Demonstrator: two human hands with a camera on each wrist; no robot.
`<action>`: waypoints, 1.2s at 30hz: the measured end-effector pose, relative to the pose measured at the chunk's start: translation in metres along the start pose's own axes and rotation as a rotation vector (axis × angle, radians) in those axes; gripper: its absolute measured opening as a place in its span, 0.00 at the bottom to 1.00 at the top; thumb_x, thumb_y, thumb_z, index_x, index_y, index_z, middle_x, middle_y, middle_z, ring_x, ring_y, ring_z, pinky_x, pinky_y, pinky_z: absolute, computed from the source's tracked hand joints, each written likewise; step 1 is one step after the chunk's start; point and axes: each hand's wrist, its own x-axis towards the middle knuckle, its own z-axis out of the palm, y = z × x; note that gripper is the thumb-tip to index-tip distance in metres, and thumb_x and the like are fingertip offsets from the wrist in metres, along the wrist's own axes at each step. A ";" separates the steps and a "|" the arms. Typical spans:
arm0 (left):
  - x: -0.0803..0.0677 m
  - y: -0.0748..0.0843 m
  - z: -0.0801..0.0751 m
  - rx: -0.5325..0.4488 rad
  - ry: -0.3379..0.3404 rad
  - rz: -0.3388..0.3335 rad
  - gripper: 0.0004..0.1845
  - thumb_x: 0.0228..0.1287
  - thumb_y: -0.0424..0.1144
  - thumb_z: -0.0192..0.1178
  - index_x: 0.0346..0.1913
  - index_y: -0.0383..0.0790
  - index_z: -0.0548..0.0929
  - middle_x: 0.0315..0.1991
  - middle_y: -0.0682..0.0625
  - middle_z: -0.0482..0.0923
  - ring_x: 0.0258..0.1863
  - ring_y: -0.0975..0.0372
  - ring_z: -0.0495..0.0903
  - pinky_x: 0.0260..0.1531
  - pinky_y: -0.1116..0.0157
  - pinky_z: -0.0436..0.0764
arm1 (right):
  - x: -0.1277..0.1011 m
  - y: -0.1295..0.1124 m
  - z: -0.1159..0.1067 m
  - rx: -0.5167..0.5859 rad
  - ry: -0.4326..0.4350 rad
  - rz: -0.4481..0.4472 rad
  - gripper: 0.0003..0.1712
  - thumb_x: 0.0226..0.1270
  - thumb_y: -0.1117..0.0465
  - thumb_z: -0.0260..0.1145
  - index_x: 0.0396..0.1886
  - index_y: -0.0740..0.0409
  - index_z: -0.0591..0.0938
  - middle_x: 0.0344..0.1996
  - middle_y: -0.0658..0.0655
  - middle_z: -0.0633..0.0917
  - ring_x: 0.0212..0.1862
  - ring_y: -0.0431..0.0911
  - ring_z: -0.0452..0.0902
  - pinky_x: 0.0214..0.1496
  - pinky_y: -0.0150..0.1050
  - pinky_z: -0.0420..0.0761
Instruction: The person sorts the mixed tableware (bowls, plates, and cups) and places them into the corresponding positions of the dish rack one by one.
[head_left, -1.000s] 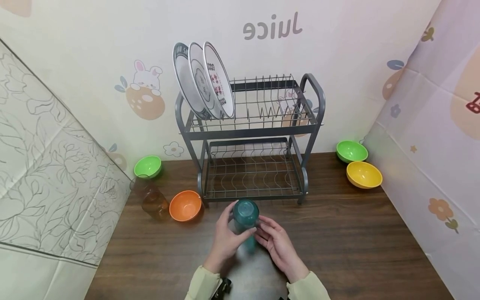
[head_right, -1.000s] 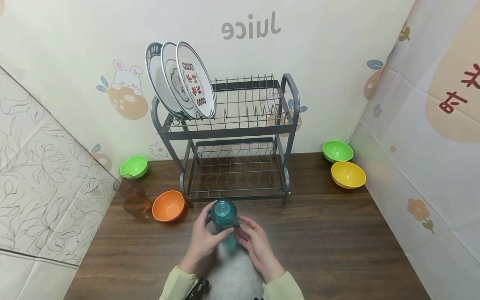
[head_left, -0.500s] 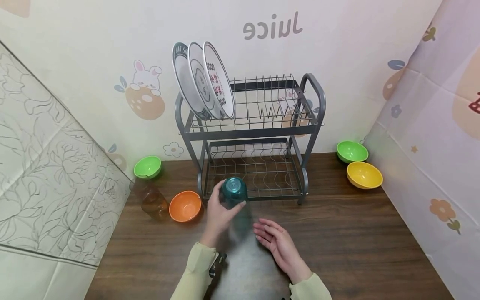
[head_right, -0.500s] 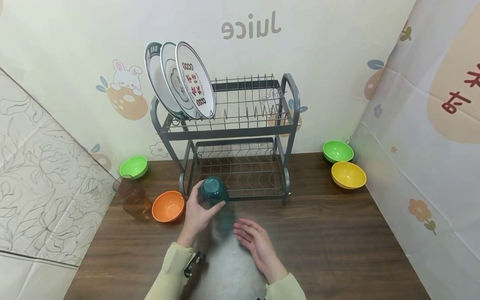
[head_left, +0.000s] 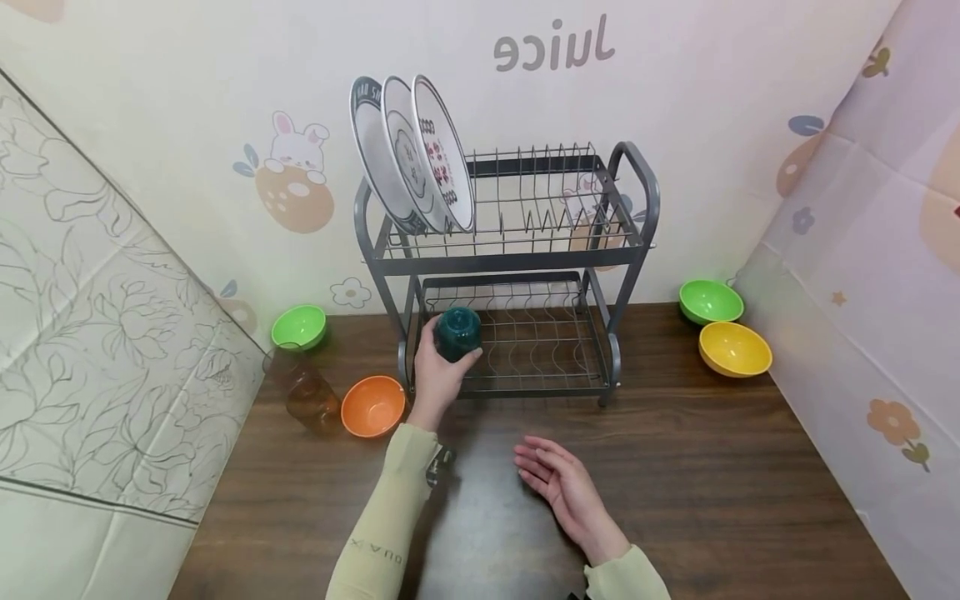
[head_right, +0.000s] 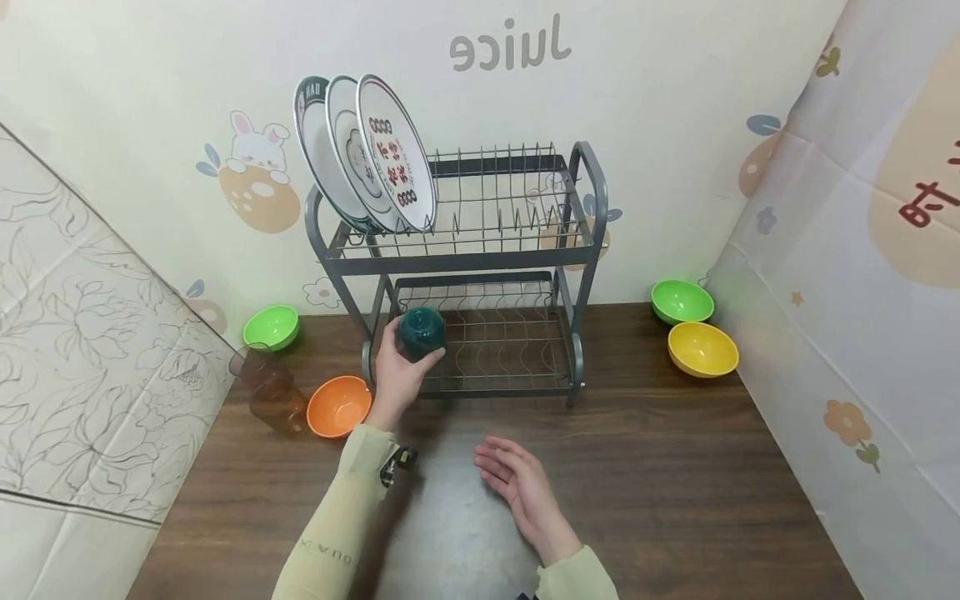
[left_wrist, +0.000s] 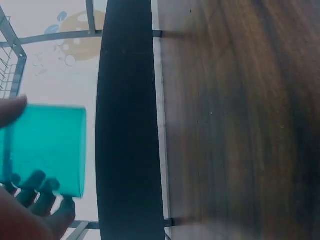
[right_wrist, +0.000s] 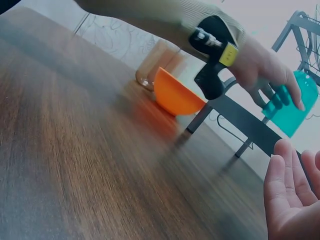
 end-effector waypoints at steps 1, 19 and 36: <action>0.003 -0.001 0.002 0.007 0.006 -0.010 0.45 0.51 0.40 0.77 0.70 0.44 0.65 0.66 0.44 0.70 0.65 0.49 0.69 0.63 0.44 0.66 | 0.000 0.000 -0.001 0.001 0.001 -0.001 0.27 0.76 0.63 0.56 0.69 0.73 0.65 0.54 0.64 0.83 0.56 0.52 0.80 0.56 0.43 0.79; 0.049 -0.009 0.013 0.063 0.111 -0.110 0.48 0.53 0.43 0.75 0.73 0.37 0.60 0.68 0.39 0.67 0.68 0.48 0.65 0.66 0.47 0.62 | -0.007 -0.032 -0.047 0.021 0.123 -0.133 0.16 0.79 0.63 0.52 0.60 0.60 0.76 0.48 0.57 0.86 0.52 0.47 0.82 0.55 0.42 0.80; 0.078 -0.004 0.022 0.030 0.149 -0.081 0.44 0.53 0.39 0.76 0.72 0.40 0.65 0.64 0.38 0.62 0.62 0.48 0.67 0.62 0.49 0.68 | -0.015 -0.056 -0.080 0.047 0.190 -0.156 0.16 0.82 0.57 0.50 0.61 0.54 0.76 0.52 0.54 0.85 0.57 0.45 0.80 0.59 0.40 0.77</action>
